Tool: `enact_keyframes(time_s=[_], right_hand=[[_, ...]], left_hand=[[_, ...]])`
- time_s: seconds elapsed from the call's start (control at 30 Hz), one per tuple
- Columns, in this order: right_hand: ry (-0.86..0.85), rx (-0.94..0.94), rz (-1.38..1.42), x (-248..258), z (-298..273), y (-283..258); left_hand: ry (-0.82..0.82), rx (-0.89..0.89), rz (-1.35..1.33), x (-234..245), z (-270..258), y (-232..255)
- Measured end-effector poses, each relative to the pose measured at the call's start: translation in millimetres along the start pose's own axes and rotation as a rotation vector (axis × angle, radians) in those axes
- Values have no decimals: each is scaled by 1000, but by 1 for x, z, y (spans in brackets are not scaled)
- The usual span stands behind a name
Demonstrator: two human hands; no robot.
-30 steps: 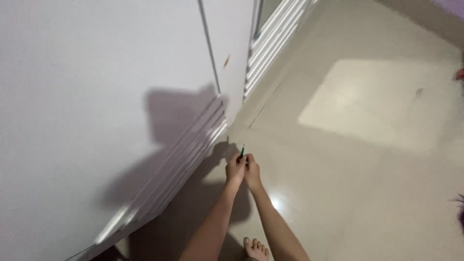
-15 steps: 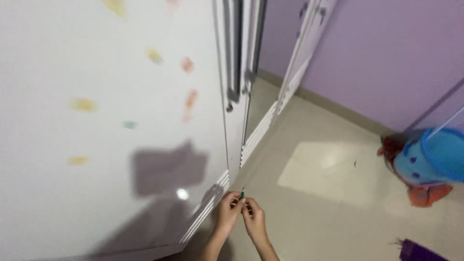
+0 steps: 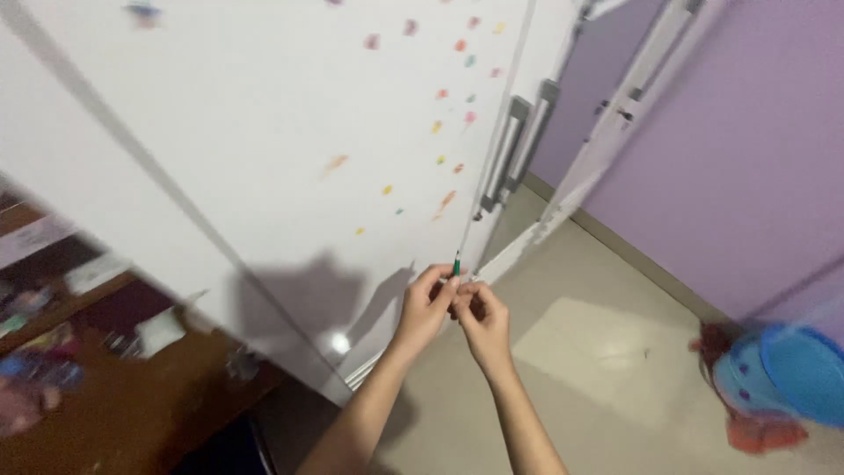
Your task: Organizing and sorting various personal items, including cosmetics, skincare products, and small packets, on a desk and multi-tiered shelving unit.
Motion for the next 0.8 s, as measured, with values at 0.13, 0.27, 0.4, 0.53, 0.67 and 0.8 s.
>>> enact_keyframes(time_s=[0.13, 0.27, 0.4, 0.53, 0.67, 0.8], right_hand=[[-93, 176, 39, -24, 19, -55], [-242, 258, 191, -67, 22, -114], [-392, 284, 264, -119, 21, -134], [-553, 323, 253, -173, -5, -170], [-639, 381, 224, -231, -25, -187], [-707, 478, 240, -280, -47, -218]], left_hand=[[68, -122, -113, 32, -17, 76], [155, -234, -17, 71, -33, 116], [251, -196, -116, 116, -55, 138], [419, -279, -91, 165, -96, 161], [625, -299, -31, 237, -123, 150], [751, -254, -171, 296, -155, 156]])
Point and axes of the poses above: each hand's wrist, its own z-axis towards the middle knuckle, its own x-axis out of the back of the hand, y = z × x, the point moved 7 cm from there along z, towards the middle knuckle, and after that the axes turned 7 degrees about x, right-handed, at the moved point
